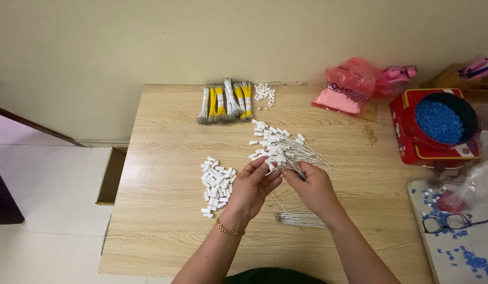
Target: Manually attaching small white plastic connectors to thin metal wires at a workbench.
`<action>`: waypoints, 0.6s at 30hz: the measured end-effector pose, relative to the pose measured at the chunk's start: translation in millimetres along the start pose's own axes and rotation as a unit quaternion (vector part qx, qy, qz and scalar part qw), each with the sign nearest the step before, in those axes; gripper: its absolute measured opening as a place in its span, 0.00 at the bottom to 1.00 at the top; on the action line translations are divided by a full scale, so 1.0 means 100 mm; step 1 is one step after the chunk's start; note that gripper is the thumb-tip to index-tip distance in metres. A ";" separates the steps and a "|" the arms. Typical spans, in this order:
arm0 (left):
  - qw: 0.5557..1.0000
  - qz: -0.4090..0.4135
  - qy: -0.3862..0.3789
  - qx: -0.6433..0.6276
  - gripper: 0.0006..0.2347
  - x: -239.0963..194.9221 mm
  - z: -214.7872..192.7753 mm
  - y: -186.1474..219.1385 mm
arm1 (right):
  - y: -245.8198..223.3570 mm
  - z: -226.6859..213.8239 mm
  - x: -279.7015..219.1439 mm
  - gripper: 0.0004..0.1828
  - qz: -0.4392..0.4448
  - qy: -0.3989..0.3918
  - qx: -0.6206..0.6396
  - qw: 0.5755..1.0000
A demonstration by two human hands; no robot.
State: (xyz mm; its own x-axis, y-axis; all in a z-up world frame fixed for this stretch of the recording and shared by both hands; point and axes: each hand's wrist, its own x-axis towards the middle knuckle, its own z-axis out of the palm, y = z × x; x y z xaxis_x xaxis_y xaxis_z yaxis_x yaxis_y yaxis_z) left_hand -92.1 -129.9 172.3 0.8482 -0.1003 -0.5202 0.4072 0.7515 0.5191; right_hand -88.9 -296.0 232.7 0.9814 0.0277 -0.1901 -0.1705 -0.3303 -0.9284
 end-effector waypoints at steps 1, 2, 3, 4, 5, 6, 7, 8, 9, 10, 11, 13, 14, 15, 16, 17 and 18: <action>1.000 -0.001 0.001 0.000 0.10 0.01 0.00 -0.01 | -0.04 0.00 -0.01 0.09 0.001 0.000 0.000 1.000; 1.000 0.002 0.005 -0.011 0.10 0.02 0.00 -0.02 | -0.07 0.00 -0.01 0.09 -0.003 0.001 -0.021 1.000; 1.000 0.004 0.009 -0.021 0.10 0.03 0.01 -0.03 | -0.11 0.01 -0.02 0.10 -0.008 0.003 -0.042 0.999; 1.000 0.004 0.009 -0.021 0.10 0.02 0.02 -0.02 | -0.10 0.00 -0.01 0.10 -0.007 0.003 -0.042 0.999; 1.000 0.007 0.010 -0.021 0.10 0.01 0.03 -0.02 | -0.09 -0.01 -0.01 0.09 -0.008 0.007 -0.035 0.999; 1.000 0.010 0.012 -0.022 0.10 0.00 0.04 -0.01 | -0.09 -0.01 0.00 0.08 -0.010 0.010 -0.029 0.999; 1.000 0.010 0.012 -0.021 0.10 0.04 0.00 -0.05 | -0.06 0.00 0.00 0.08 -0.009 0.011 -0.028 1.000; 0.999 0.015 0.015 -0.025 0.09 0.09 -0.04 -0.09 | -0.04 0.01 0.00 0.09 -0.021 0.018 -0.062 0.998; 0.999 0.021 0.018 -0.029 0.09 0.13 -0.09 -0.13 | -0.02 0.02 0.00 0.09 -0.033 0.025 -0.096 0.995; 0.999 0.021 0.018 -0.029 0.09 0.13 -0.08 -0.13 | -0.01 0.02 0.00 0.09 -0.033 0.025 -0.095 0.995; 0.999 0.025 0.016 -0.025 0.09 0.13 -0.07 -0.13 | 0.00 0.02 0.00 0.09 -0.045 0.031 -0.107 0.993; 0.999 0.028 0.014 -0.022 0.10 0.06 0.01 -0.09 | 0.04 0.04 0.01 0.09 -0.056 0.036 -0.118 0.991; 0.999 0.035 0.011 -0.008 0.11 -0.02 0.09 -0.05 | 0.08 0.05 0.02 0.09 -0.061 0.039 -0.110 0.991; 0.999 0.041 0.009 0.006 0.13 -0.09 0.17 0.00 | 0.11 0.06 0.03 0.09 -0.065 0.041 -0.101 0.992; 0.999 0.041 0.009 0.006 0.13 -0.10 0.17 -0.01 | 0.14 0.06 0.04 0.09 -0.065 0.041 -0.101 0.992; 0.999 0.045 0.007 0.008 0.13 -0.10 0.18 -0.02 | 0.17 0.06 0.05 0.09 -0.069 0.043 -0.096 0.992; 0.999 0.050 0.005 0.009 0.13 -0.11 0.18 -0.03 | 0.20 0.06 0.07 0.09 -0.073 0.045 -0.090 0.992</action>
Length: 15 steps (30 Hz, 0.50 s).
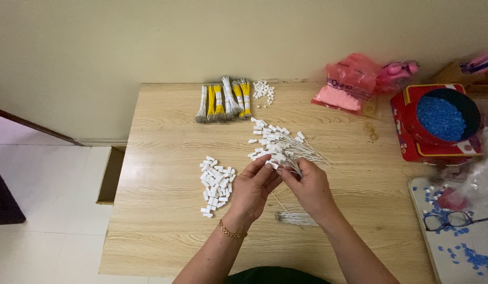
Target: Manually attaching small white plastic connectors to thin metal wires at a workbench.
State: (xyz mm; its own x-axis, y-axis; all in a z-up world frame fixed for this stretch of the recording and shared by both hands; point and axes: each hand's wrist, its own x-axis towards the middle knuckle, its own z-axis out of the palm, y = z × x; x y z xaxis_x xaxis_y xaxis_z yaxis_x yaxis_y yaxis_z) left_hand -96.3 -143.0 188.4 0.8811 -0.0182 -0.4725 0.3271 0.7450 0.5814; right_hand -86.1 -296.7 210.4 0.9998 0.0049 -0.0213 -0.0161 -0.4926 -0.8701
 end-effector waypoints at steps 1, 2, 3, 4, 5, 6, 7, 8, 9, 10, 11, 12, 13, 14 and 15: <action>1.000 0.000 0.001 0.000 0.13 0.05 -0.05 -0.03 | -0.01 0.00 0.00 0.09 0.000 -0.001 0.000 1.000; 1.000 -0.003 0.006 0.000 0.12 0.09 -0.11 -0.06 | -0.02 0.00 0.01 0.09 0.008 -0.015 0.005 1.000; 1.000 -0.005 0.011 0.000 0.12 0.14 -0.16 -0.09 | -0.04 0.00 0.01 0.09 0.016 -0.030 0.009 0.999; 1.000 -0.005 0.012 0.000 0.12 0.14 -0.16 -0.08 | -0.01 0.01 0.00 0.09 0.016 -0.031 0.010 0.999; 1.000 -0.007 0.010 0.000 0.12 0.15 -0.16 -0.07 | 0.02 0.01 0.00 0.09 0.019 -0.041 0.010 0.999; 1.000 -0.010 0.008 -0.001 0.13 0.15 -0.15 -0.06 | 0.05 0.02 0.00 0.08 0.022 -0.052 0.011 0.998; 1.000 -0.011 0.009 -0.001 0.13 0.15 -0.16 -0.06 | 0.03 0.03 0.00 0.08 0.023 -0.053 0.011 0.998; 1.000 -0.010 0.011 0.003 0.12 0.15 -0.16 -0.07 | 0.01 0.03 0.00 0.08 0.021 -0.049 0.007 0.999; 1.000 -0.009 0.012 0.007 0.12 0.15 -0.17 -0.09 | -0.01 0.04 0.00 0.07 0.019 -0.045 0.003 0.999; 1.000 -0.010 0.013 0.008 0.12 0.16 -0.18 -0.10 | 0.01 0.04 0.01 0.07 0.021 -0.045 0.004 0.999; 1.000 -0.010 0.012 0.012 0.11 0.16 -0.19 -0.11 | 0.02 0.04 0.02 0.07 0.013 -0.050 0.005 0.999; 1.000 -0.010 0.012 0.017 0.11 0.17 -0.21 -0.12 | 0.03 0.04 0.02 0.07 0.004 -0.056 0.006 0.998; 1.000 -0.011 0.013 0.017 0.11 0.17 -0.20 -0.13 | 0.03 0.05 0.03 0.07 0.005 -0.057 0.006 0.998; 1.000 -0.010 0.022 0.019 0.11 0.17 -0.20 -0.14 | 0.03 0.07 0.04 0.06 -0.026 -0.052 -0.005 0.998; 0.999 -0.010 0.032 0.021 0.11 0.18 -0.20 -0.14 | 0.03 0.08 0.05 0.05 -0.056 -0.047 -0.015 0.997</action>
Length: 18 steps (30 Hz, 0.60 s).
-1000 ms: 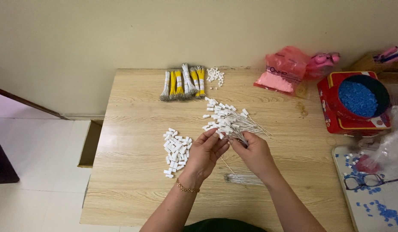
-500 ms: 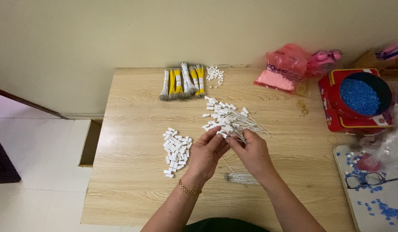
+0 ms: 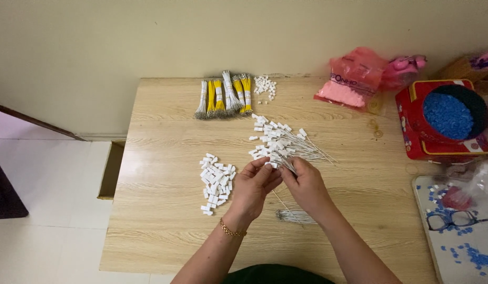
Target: Manually attaching small white plastic connectors to thin metal wires at a workbench.
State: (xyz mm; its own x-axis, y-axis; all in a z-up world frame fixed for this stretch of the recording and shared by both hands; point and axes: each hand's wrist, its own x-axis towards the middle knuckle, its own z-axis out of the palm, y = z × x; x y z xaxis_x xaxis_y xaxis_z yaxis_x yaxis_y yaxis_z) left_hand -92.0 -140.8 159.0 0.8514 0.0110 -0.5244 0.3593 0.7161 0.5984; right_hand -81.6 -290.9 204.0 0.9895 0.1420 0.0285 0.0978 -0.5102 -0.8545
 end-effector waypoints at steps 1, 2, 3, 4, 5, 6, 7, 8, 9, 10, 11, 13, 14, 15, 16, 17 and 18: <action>1.000 -0.001 0.002 0.000 0.11 0.01 0.00 -0.01 | 0.07 0.01 0.01 0.05 0.001 -0.002 0.000 1.000; 1.000 0.002 0.003 0.004 0.11 0.02 0.00 -0.03 | 0.14 0.03 0.02 0.04 -0.010 0.002 -0.007 1.000; 1.000 0.007 0.007 0.007 0.11 0.03 -0.02 -0.03 | 0.21 0.07 0.04 0.04 -0.022 0.003 -0.012 1.000; 1.000 0.007 0.011 0.006 0.11 0.04 -0.04 -0.05 | 0.22 0.06 0.04 0.04 -0.022 -0.001 -0.011 1.000; 1.000 0.006 0.011 0.011 0.11 0.06 -0.05 -0.07 | 0.24 0.05 0.05 0.04 -0.014 -0.012 -0.014 1.000; 1.000 0.004 0.011 0.015 0.11 0.07 -0.05 -0.08 | 0.25 0.03 0.07 0.05 -0.006 -0.023 -0.018 1.000; 1.000 0.003 0.012 0.014 0.11 0.11 -0.10 -0.12 | 0.34 0.06 0.08 0.05 -0.006 -0.025 -0.018 1.000; 1.000 0.002 0.011 0.019 0.11 0.15 -0.15 -0.16 | 0.43 0.10 0.10 0.04 -0.004 -0.028 -0.016 0.999; 1.000 0.001 0.010 0.025 0.11 0.19 -0.20 -0.20 | 0.52 0.14 0.11 0.04 -0.003 -0.031 -0.012 0.999; 1.000 0.001 0.011 0.025 0.11 0.20 -0.21 -0.21 | 0.59 0.17 0.10 0.04 -0.002 -0.033 -0.011 0.999; 0.999 -0.007 0.018 0.037 0.11 0.20 -0.23 -0.22 | 0.65 0.21 0.10 0.05 -0.008 -0.038 -0.043 0.998; 0.998 -0.014 0.026 0.049 0.11 0.30 -0.31 -0.19 | 0.80 0.29 0.12 0.06 -0.014 -0.045 -0.073 0.996; 0.991 -0.010 -0.004 0.130 0.17 0.38 -0.37 -0.16 | 0.88 0.33 0.14 0.06 -0.001 -0.050 -0.076 0.996; 0.977 -0.005 -0.034 0.210 0.23 0.46 -0.43 -0.13 | 0.95 0.37 0.16 0.07 0.011 -0.056 -0.078 0.995; 0.977 -0.005 -0.033 0.211 0.23 0.64 -0.59 -0.13 | 0.97 0.38 0.17 0.07 0.011 -0.057 -0.077 0.995; 0.901 0.093 0.003 0.423 0.22 0.83 -0.75 -0.11 | 0.99 0.40 0.19 0.07 0.027 -0.047 -0.063 0.997; 0.770 0.186 0.040 0.609 0.21 1.02 -0.92 -0.10 | 1.01 0.41 0.21 0.08 0.044 -0.036 -0.048 0.997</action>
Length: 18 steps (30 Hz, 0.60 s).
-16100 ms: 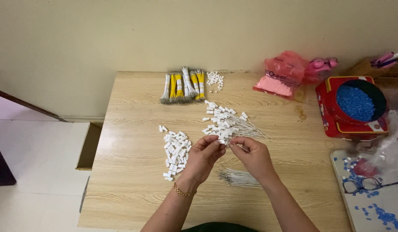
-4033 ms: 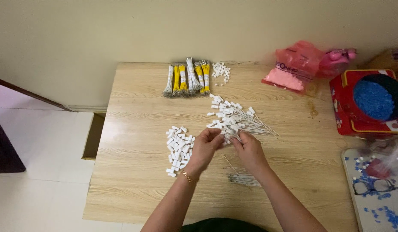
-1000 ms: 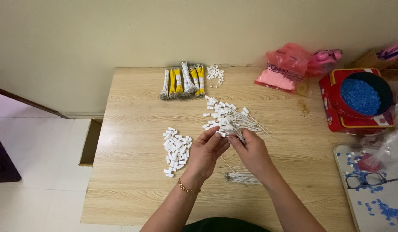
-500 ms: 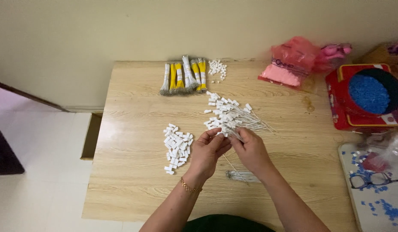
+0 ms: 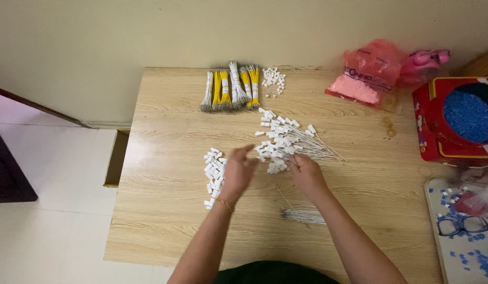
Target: Manually attaching small white plastic connectors to thin metal wires at a workbench.
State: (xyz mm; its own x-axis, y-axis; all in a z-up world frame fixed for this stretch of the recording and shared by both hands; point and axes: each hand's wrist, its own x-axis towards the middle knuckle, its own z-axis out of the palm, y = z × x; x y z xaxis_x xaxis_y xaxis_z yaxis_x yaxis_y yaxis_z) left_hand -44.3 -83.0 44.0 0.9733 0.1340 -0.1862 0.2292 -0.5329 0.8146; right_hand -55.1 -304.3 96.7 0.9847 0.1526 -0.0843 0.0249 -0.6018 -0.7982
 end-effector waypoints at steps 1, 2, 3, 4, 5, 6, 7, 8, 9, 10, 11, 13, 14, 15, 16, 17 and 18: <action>1.000 0.001 -0.001 0.002 0.21 0.06 -0.09 -0.13 | 0.04 -0.02 0.05 0.08 0.001 0.001 0.002 1.000; 0.988 0.025 0.014 0.155 0.18 0.13 -0.18 -0.25 | 0.08 -0.04 0.10 0.08 -0.011 -0.001 -0.017 1.000; 0.951 0.048 0.028 0.304 0.16 0.19 -0.28 -0.38 | 0.12 -0.06 0.14 0.09 -0.023 -0.005 -0.036 0.999; 0.950 0.048 0.027 0.306 0.16 0.12 -0.33 -0.34 | 0.13 -0.09 0.14 0.09 -0.022 -0.004 -0.034 0.999; 0.937 0.039 -0.012 0.347 0.16 0.06 -0.37 -0.30 | 0.14 -0.13 0.13 0.08 -0.032 0.008 -0.005 0.999; 0.921 0.030 -0.050 0.386 0.17 0.00 -0.43 -0.26 | 0.14 -0.16 0.13 0.08 -0.041 0.021 0.023 0.999; 0.920 0.030 -0.050 0.387 0.17 -0.02 -0.40 -0.29 | 0.04 -0.21 0.10 0.08 -0.041 0.021 0.024 0.999; 0.906 0.043 -0.050 0.418 0.17 -0.03 -0.37 -0.32 | -0.06 -0.25 0.06 0.09 -0.008 0.015 0.020 1.000; 0.891 0.056 -0.049 0.448 0.16 -0.05 -0.34 -0.34 | -0.15 -0.31 0.03 0.10 0.025 0.010 0.016 1.000; 0.891 0.057 -0.049 0.447 0.16 -0.01 -0.28 -0.47 | -0.12 -0.30 0.02 0.10 0.025 0.011 0.016 1.000; 0.884 0.082 -0.010 0.460 0.12 0.03 -0.21 -0.59 | -0.09 -0.29 0.01 0.13 0.041 0.009 0.045 0.998; 0.875 0.109 0.029 0.470 0.08 0.04 -0.14 -0.66 | -0.02 -0.28 -0.02 0.18 0.058 0.008 0.074 0.996; 0.873 0.123 0.055 0.470 0.07 0.00 -0.14 -0.60 | 0.03 -0.28 -0.04 0.18 0.063 -0.004 0.091 0.994; 0.869 0.136 0.082 0.468 0.06 -0.03 -0.16 -0.56 | 0.06 -0.26 -0.05 0.18 0.068 -0.016 0.107 0.992; 0.869 0.137 0.083 0.468 0.06 -0.05 -0.16 -0.54 | 0.02 -0.27 -0.08 0.18 0.067 -0.014 0.107 0.992; 0.871 0.131 0.074 0.467 0.06 -0.07 -0.16 -0.52 | -0.01 -0.28 -0.11 0.15 0.077 -0.023 0.133 0.988; 0.874 0.124 0.065 0.466 0.06 -0.10 -0.17 -0.51 | -0.04 -0.29 -0.15 0.11 0.088 -0.032 0.158 0.983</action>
State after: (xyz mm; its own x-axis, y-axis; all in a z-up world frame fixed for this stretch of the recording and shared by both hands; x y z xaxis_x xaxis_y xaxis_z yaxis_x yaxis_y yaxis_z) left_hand -65.5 -43.1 13.7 0.9987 -0.0211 0.0459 -0.0215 -0.9997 0.0090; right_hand -64.5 -326.9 118.3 0.9558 0.1240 -0.2665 -0.2090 -0.3510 -0.9128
